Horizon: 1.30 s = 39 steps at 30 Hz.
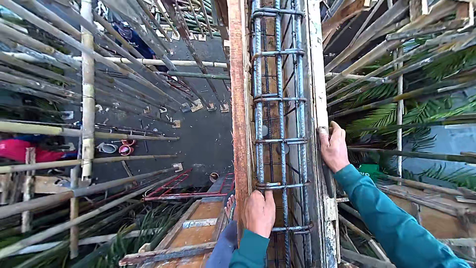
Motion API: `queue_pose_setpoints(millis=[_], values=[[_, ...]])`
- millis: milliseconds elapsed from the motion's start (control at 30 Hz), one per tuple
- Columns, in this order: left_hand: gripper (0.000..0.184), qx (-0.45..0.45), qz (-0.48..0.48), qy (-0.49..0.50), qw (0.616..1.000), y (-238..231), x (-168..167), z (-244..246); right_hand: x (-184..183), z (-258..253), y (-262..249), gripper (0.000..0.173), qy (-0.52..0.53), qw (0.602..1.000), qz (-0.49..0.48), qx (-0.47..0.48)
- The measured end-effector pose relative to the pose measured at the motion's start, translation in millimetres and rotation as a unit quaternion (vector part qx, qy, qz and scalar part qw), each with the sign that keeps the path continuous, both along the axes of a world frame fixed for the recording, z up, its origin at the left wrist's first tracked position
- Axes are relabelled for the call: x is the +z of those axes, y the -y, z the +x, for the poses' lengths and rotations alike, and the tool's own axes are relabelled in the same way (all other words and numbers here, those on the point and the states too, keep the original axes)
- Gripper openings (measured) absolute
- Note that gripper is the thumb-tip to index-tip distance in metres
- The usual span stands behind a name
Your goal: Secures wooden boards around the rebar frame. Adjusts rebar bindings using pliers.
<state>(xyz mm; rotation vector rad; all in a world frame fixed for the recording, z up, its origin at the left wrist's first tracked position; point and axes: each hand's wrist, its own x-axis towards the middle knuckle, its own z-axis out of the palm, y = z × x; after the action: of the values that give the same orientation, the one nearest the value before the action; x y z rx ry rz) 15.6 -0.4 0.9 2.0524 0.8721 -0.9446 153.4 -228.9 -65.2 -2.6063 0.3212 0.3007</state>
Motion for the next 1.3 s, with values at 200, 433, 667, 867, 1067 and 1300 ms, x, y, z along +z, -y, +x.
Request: queue_pose_setpoints(millis=[200, 433, 667, 867, 1067, 1300], values=[[0.049, 0.0, 0.018, 0.019, 1.0, 2, -6, -3, 34, -33, 9, 0.115, -0.198, 0.976, -0.06, 0.063], [0.047, 0.003, 0.026, 0.029, 0.999, 5, -5, -5, 46, -47, 8, 0.111, -0.241, 0.962, -0.1, 0.081], [0.045, 0.002, -0.008, -0.013, 1.0, 3, 6, -1, 55, -36, 7, 0.105, -0.249, 0.947, -0.157, 0.128], [0.045, -0.005, -0.027, -0.029, 0.999, 1, 8, 0, 81, -5, 8, 0.074, -0.127, 0.953, -0.176, 0.21], [0.044, -0.005, -0.032, -0.034, 0.999, 1, 8, 1, 82, 82, 6, 0.08, -0.328, 0.904, -0.009, 0.275], [0.044, -0.001, -0.03, -0.039, 0.999, 2, 8, 2, 69, 117, -23, 0.079, -0.497, 0.83, 0.127, 0.219]])
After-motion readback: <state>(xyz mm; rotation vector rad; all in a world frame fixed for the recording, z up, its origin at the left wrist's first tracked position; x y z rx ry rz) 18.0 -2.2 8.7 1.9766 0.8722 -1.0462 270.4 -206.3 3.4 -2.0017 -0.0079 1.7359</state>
